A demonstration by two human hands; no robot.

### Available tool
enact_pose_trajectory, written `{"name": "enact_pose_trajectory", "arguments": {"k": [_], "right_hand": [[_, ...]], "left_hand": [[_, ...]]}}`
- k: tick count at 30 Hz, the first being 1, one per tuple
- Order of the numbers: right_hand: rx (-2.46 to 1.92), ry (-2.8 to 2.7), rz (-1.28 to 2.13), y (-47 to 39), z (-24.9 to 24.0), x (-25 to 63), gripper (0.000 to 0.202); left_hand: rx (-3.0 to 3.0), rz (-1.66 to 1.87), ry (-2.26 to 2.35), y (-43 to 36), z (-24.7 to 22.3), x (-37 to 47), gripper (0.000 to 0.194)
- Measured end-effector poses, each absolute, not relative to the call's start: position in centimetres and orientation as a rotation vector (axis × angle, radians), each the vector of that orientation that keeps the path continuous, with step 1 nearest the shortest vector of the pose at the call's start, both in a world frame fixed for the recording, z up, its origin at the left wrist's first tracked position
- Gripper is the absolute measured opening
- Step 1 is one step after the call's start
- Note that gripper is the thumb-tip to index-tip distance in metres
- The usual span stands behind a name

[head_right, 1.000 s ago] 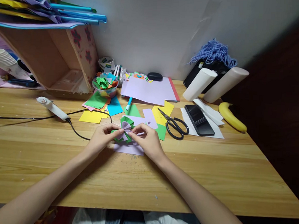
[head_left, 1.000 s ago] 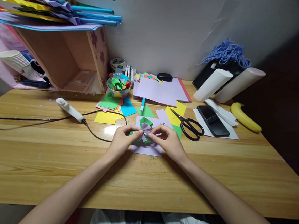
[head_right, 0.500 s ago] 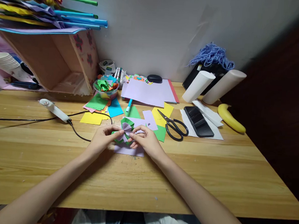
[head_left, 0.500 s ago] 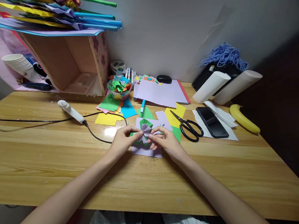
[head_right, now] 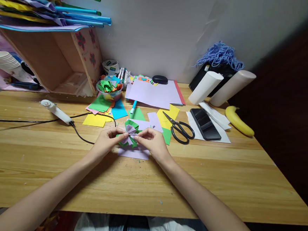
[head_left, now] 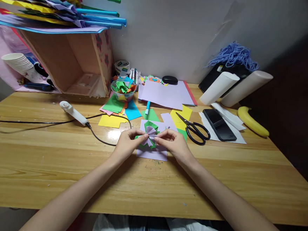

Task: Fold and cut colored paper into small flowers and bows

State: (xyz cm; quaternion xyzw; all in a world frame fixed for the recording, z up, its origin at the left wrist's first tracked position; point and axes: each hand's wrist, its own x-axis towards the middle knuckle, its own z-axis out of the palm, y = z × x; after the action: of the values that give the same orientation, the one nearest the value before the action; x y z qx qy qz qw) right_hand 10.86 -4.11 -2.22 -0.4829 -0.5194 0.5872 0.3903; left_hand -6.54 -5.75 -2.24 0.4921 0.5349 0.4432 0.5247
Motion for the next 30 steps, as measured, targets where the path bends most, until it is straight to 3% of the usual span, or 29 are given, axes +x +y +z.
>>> {"name": "enact_pose_trajectory", "arguments": {"k": [8,25,30], "right_hand": [[-1.159,-1.416,1.264,-4.33,-2.33,10.55,0.026],[-1.156,-1.396,1.321,-4.4,-2.66,10.28,0.026],[-1.257,-1.497,1.052,-4.2,-2.8,10.51,0.038]], "left_hand": [[1.068,1.004,1.283,-5.73,-1.84,-6.2,0.026],[1.165,1.002,1.236,-6.03,-2.02,-5.86,0.023],[1.177,1.026,1.225,-5.97,-1.9,-5.99,0.023]]}}
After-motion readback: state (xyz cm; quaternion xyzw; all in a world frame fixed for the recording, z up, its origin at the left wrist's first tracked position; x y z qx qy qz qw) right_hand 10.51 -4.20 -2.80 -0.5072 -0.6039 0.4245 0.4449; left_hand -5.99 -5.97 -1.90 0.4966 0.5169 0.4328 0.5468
